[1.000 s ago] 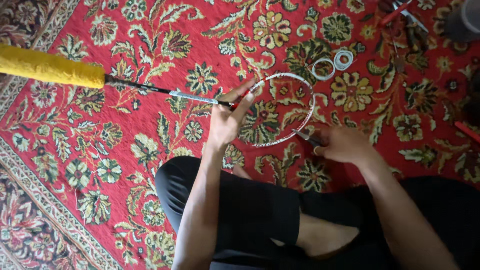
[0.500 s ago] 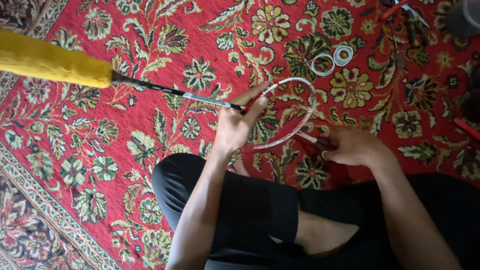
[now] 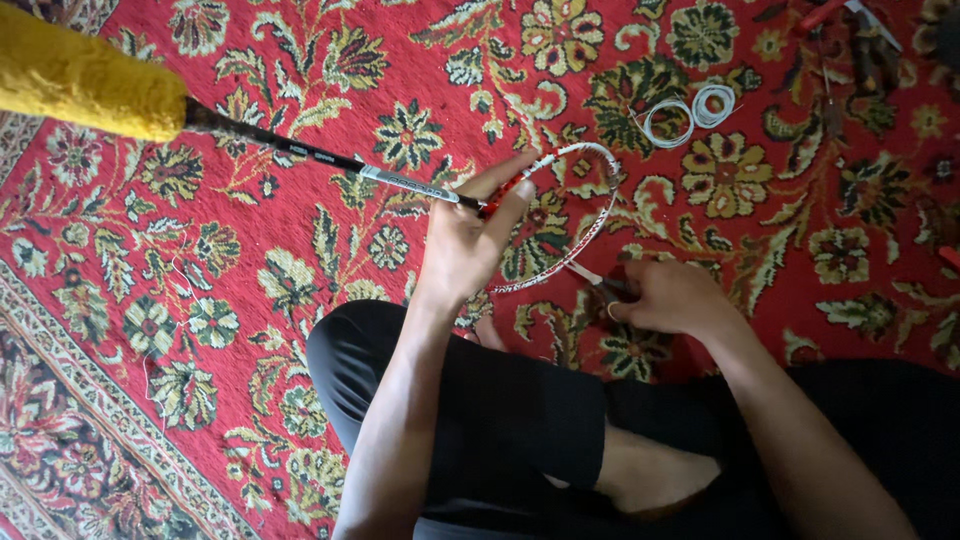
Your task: The person sits on a carpet and uses a pair of scissors to cut the white strings on a badminton racket frame. After cutting the strings, the person gathers the cut pieces and coils them into loops on the floor.
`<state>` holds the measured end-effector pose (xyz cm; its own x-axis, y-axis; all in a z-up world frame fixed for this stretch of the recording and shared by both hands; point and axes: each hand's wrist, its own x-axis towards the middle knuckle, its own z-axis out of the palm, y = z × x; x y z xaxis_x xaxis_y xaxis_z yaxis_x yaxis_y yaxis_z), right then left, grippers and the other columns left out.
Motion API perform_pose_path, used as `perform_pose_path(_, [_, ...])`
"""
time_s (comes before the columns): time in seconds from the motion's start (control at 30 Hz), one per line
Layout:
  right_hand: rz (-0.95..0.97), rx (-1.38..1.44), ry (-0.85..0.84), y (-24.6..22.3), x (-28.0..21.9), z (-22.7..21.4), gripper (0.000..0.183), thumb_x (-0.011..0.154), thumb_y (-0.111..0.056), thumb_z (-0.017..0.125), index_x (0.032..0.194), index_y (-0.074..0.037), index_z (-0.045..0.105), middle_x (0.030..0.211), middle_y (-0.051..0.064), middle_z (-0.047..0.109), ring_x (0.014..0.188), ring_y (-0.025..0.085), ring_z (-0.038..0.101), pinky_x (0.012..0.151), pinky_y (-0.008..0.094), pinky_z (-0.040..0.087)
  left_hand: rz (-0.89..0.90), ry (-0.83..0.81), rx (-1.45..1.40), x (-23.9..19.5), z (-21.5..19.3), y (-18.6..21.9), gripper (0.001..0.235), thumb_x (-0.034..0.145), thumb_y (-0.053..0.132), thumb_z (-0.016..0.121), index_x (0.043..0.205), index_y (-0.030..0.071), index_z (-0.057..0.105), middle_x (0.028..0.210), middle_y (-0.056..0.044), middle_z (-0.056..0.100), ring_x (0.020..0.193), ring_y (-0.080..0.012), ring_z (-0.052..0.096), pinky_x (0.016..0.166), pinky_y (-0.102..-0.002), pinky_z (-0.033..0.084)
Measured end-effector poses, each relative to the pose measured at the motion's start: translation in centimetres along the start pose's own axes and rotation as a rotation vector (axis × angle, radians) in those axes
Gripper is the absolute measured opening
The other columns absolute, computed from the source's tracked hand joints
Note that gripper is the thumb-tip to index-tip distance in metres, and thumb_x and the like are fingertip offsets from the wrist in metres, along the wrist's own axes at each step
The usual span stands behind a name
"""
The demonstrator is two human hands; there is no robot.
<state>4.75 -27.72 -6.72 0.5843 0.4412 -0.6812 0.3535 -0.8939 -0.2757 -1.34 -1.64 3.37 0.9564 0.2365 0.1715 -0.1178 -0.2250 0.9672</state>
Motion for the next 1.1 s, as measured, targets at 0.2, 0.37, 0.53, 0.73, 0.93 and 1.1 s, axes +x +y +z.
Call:
perform_pose_path(0.2, [-0.013, 0.025, 0.006, -0.5, 2.2, 0.7, 0.061, 0.070, -0.070, 0.072, 0.094, -0.013, 0.071, 0.093, 0.019, 0.076, 0.108, 0.042, 0.069, 0.090, 0.052, 0.055, 0.028, 0.000, -0.022, -0.3, 0.6, 0.2, 0.028, 0.102, 0.013, 0.067, 0.130, 0.011, 0.070, 0.128, -0.018, 0.070, 0.124, -0.0325, 0.064, 0.109, -0.046, 0.050])
perform_pose_path(0.37, [-0.067, 0.014, 0.011, 0.2, 3.5, 1.6, 0.058, 0.072, -0.065, 0.071, 0.090, -0.010, 0.072, 0.091, 0.024, 0.074, 0.105, 0.046, 0.069, 0.089, 0.056, 0.054, 0.044, -0.005, -0.001, -0.3, 0.6, 0.3, 0.028, 0.101, 0.011, 0.068, 0.129, 0.013, 0.070, 0.127, -0.016, 0.071, 0.125, -0.0309, 0.063, 0.109, -0.044, 0.051])
perform_pose_path(0.53, [-0.044, 0.056, -0.033, -0.1, 2.3, 0.3, 0.052, 0.076, -0.059, 0.071, 0.093, -0.010, 0.074, 0.097, 0.024, 0.075, 0.111, 0.045, 0.067, 0.093, 0.054, 0.054, 0.037, -0.003, 0.003, -0.4, 0.7, 0.6, 0.028, 0.101, 0.013, 0.067, 0.129, 0.014, 0.070, 0.128, -0.015, 0.071, 0.126, -0.0311, 0.062, 0.110, -0.045, 0.050])
perform_pose_path(0.73, [0.059, -0.018, -0.056, -0.3, -0.7, -1.1, 0.064, 0.072, -0.072, 0.068, 0.097, -0.013, 0.074, 0.100, 0.022, 0.076, 0.111, 0.043, 0.069, 0.093, 0.053, 0.055, -0.006, -0.004, -0.007, -0.9, 0.4, 0.3, 0.028, 0.102, 0.017, 0.066, 0.129, 0.014, 0.070, 0.129, -0.015, 0.071, 0.128, -0.0329, 0.061, 0.111, -0.048, 0.048])
perform_pose_path(0.93, [0.026, -0.020, -0.053, -0.8, 0.4, -0.7, 0.055, 0.075, -0.067, 0.068, 0.094, -0.016, 0.072, 0.102, 0.020, 0.076, 0.113, 0.041, 0.068, 0.094, 0.052, 0.054, 0.033, -0.020, 0.034, -0.7, 0.5, 1.0, 0.028, 0.101, 0.016, 0.068, 0.129, 0.016, 0.070, 0.127, -0.016, 0.071, 0.126, -0.0344, 0.062, 0.110, -0.048, 0.050])
perform_pose_path(1.1, [0.003, -0.073, 0.019, 0.2, 2.0, 1.1, 0.057, 0.071, -0.072, 0.067, 0.090, -0.019, 0.073, 0.096, 0.017, 0.077, 0.106, 0.040, 0.071, 0.088, 0.052, 0.056, 0.034, -0.011, -0.005, -0.9, 0.6, 0.9, 0.028, 0.102, 0.016, 0.068, 0.129, 0.019, 0.071, 0.127, -0.012, 0.072, 0.126, -0.0292, 0.062, 0.110, -0.044, 0.051])
